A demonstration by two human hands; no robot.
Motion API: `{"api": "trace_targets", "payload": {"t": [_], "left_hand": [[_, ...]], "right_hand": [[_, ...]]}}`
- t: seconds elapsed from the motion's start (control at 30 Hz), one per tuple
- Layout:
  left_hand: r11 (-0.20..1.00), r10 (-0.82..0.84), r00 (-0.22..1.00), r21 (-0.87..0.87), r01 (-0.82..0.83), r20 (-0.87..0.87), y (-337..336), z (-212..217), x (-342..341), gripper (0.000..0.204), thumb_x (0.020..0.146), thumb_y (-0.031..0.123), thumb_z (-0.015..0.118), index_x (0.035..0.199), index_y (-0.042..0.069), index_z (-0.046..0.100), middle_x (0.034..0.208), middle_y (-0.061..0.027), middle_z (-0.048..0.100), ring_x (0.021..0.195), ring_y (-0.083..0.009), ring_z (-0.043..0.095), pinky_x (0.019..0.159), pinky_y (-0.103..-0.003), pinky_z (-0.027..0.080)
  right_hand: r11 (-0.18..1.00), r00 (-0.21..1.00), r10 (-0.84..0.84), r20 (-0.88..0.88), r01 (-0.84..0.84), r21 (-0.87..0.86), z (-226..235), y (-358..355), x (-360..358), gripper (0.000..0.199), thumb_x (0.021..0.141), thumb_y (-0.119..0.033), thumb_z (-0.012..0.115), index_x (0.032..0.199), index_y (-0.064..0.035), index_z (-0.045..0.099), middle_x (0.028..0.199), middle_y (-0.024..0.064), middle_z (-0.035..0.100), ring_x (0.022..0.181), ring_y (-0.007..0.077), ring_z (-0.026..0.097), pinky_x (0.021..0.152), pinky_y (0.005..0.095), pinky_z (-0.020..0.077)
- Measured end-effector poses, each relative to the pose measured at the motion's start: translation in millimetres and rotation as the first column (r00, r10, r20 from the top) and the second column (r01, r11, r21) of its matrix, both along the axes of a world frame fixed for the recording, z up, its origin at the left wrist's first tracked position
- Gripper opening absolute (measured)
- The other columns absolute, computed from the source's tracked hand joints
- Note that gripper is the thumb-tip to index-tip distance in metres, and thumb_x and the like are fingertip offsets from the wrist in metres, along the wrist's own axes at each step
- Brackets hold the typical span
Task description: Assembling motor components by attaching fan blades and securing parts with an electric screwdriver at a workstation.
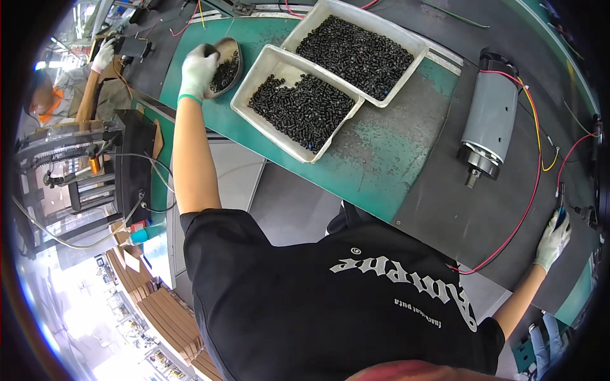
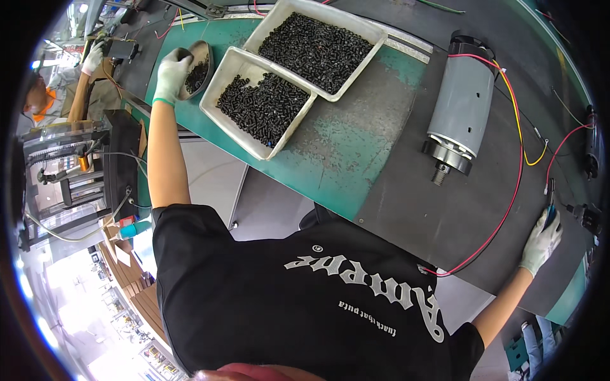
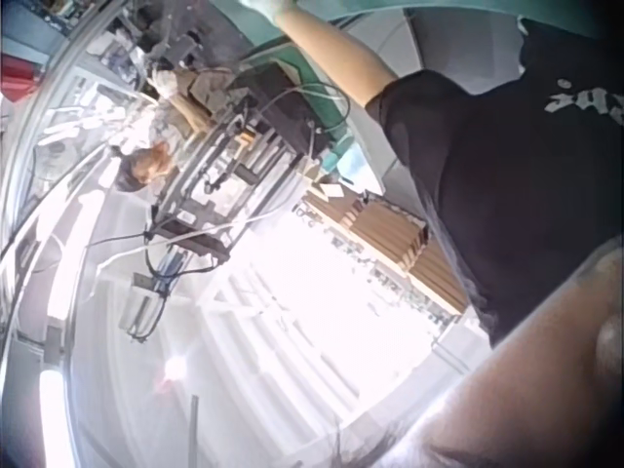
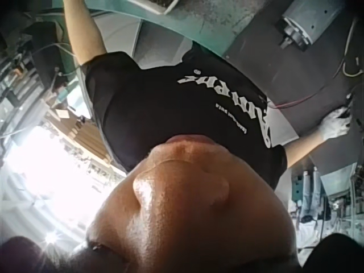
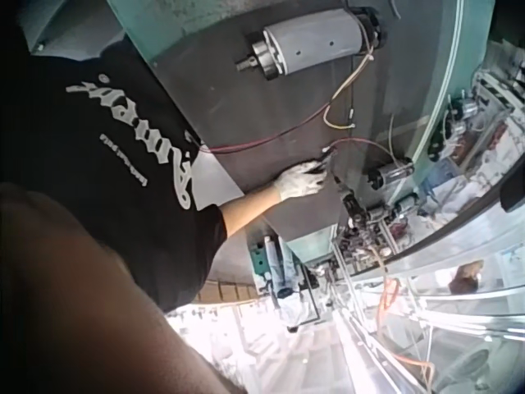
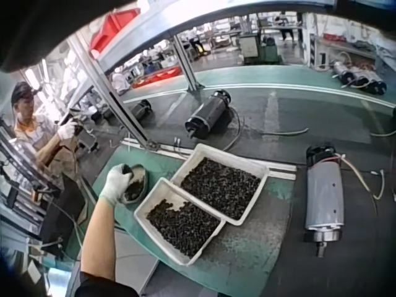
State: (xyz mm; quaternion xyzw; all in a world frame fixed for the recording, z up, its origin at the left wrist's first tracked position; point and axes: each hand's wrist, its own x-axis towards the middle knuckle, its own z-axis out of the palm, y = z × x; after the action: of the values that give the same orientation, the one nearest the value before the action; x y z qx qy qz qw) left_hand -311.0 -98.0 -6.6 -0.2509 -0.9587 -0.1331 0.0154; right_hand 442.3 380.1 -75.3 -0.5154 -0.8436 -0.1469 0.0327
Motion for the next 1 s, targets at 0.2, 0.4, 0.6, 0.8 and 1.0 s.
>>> {"api": "trace_targets", "payload": {"t": [0.2, 0.4, 0.6, 0.8, 1.0], "left_hand": [[0.288, -0.432, 0.539, 0.677, -0.677, 0.723, -5.1, -9.0, 38.9, 0.018, 0.089, 0.004, 0.057, 0.104, -0.006, 0.058, 0.086, -0.0118, 0.063, 0.061, -0.0107, 0.047, 0.055, -0.019, 0.038], [-0.039, -0.883, 0.319, 0.624, -0.781, 0.344, 130.1, 21.9, 281.6, 0.020, 0.091, 0.013, 0.057, 0.106, -0.001, 0.057, 0.094, -0.0145, 0.063, 0.068, -0.0139, 0.052, 0.064, -0.025, 0.045], [0.198, -0.958, -0.055, 0.509, -0.837, 0.281, 220.8, 23.8, 397.1, 0.015, 0.093, 0.016, 0.057, 0.100, 0.003, 0.052, 0.088, -0.0092, 0.060, 0.070, -0.0129, 0.055, 0.065, -0.027, 0.047], [0.183, -0.978, -0.073, 0.641, -0.745, 0.195, 231.5, 13.6, 399.8, 0.013, 0.092, 0.011, 0.057, 0.099, 0.002, 0.051, 0.084, -0.0105, 0.061, 0.071, -0.0127, 0.059, 0.065, -0.026, 0.050], [0.310, -0.830, 0.345, 0.876, -0.369, 0.439, 234.9, 35.5, 407.6, 0.009, 0.088, 0.002, 0.058, 0.093, 0.000, 0.051, 0.084, -0.0134, 0.063, 0.071, -0.0099, 0.060, 0.065, -0.024, 0.050]], "right_hand": [[0.915, 0.424, -0.332, -0.842, -0.072, -0.397, 15.6, -44.6, -28.9, 0.048, 0.098, -0.038, 0.048, 0.133, -0.0036, 0.048, 0.124, 0.0172, 0.058, 0.106, 0.0291, 0.059, 0.090, 0.0384, 0.0469], [0.736, 0.219, -0.298, -0.929, -0.568, -0.369, 87.4, -154.2, -165.4, 0.051, 0.084, -0.006, 0.064, 0.132, -0.0021, 0.048, 0.130, 0.0155, 0.055, 0.099, 0.0191, 0.060, 0.090, 0.0333, 0.0476], [0.694, 0.493, 0.645, -0.584, -0.698, 0.177, 138.1, -153.6, -207.3, 0.051, 0.069, -0.008, 0.070, 0.119, -0.0017, 0.063, 0.111, 0.0147, 0.060, 0.098, 0.0246, 0.058, 0.086, 0.0351, 0.0487], [0.781, 0.653, 0.610, -0.450, -0.592, 0.199, 136.7, -153.4, -188.7, 0.053, 0.063, -0.010, 0.071, 0.116, -0.0088, 0.068, 0.109, 0.0130, 0.060, 0.097, 0.0246, 0.059, 0.082, 0.0352, 0.0509], [0.762, 0.656, 0.630, -0.416, -0.625, 0.168, 128.3, -127.7, -188.8, 0.047, 0.063, -0.006, 0.070, 0.110, -0.0062, 0.067, 0.103, 0.0114, 0.061, 0.091, 0.0242, 0.061, 0.080, 0.0351, 0.0522]]}}
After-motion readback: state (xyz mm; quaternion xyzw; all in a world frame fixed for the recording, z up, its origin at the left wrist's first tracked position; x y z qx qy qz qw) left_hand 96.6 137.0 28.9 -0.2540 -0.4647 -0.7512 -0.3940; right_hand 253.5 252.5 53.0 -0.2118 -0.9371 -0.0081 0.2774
